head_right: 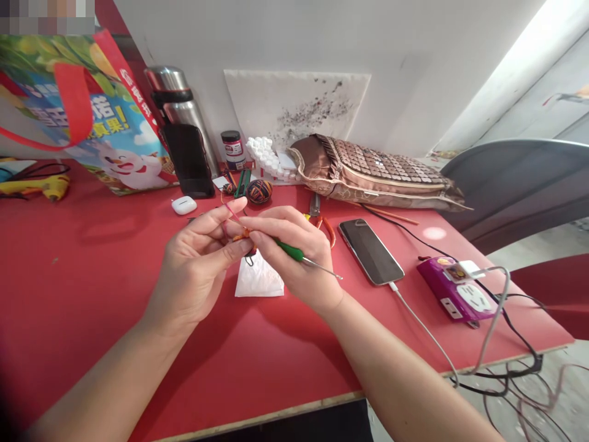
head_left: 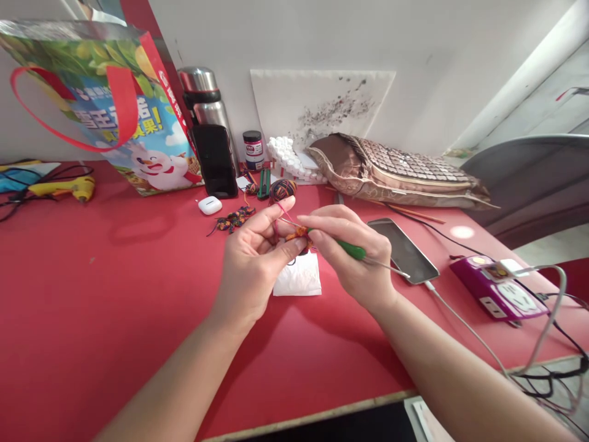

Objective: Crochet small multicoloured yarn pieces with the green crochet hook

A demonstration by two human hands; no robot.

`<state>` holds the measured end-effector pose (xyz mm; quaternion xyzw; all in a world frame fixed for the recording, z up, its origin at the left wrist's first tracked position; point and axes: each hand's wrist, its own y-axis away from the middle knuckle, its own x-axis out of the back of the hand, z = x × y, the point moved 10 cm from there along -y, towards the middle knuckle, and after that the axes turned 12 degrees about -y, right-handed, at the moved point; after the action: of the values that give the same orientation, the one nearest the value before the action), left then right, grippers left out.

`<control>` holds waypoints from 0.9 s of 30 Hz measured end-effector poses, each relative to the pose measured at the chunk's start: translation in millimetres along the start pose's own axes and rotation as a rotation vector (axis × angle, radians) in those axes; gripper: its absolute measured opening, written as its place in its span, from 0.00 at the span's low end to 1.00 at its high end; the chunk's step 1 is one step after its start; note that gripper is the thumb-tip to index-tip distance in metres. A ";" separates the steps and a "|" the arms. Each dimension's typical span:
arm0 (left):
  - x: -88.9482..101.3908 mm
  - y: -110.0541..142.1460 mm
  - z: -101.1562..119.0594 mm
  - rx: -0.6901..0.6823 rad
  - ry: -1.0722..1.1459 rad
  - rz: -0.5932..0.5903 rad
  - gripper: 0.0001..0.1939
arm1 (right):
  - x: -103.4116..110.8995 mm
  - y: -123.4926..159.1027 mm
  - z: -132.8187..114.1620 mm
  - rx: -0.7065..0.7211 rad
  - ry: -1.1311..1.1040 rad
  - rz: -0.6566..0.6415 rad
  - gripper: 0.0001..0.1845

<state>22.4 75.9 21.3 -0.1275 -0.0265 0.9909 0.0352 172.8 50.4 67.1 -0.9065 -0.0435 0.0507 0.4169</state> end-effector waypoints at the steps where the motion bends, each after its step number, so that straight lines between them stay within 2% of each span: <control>1: 0.6 -0.6 -0.4 0.006 0.005 0.006 0.29 | -2.8 -0.7 -1.1 0.011 -0.006 -0.036 0.14; 3: 1.4 -2.1 -0.6 0.016 0.026 0.018 0.29 | -3.3 -0.7 -0.1 0.005 -0.015 -0.048 0.15; 11: -2.7 -6.9 -7.4 0.103 0.178 -0.014 0.27 | 0.8 5.8 1.0 -0.040 0.000 0.070 0.13; 16: -1.7 -7.0 -5.7 0.082 0.188 -0.028 0.25 | 1.2 6.5 2.0 -0.065 0.002 0.109 0.11; 23: 1.2 -5.0 -0.3 0.038 0.113 -0.018 0.27 | 4.0 4.1 0.1 -0.080 -0.008 0.087 0.09; 27: 1.7 -3.2 2.2 -0.015 0.036 -0.004 0.30 | -0.3 2.3 -10.6 0.024 0.111 0.009 0.11</control>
<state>20.4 79.2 23.2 -0.1456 -0.0335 0.9881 0.0367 173.9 40.9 72.2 -0.9030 -0.0156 0.0025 0.4293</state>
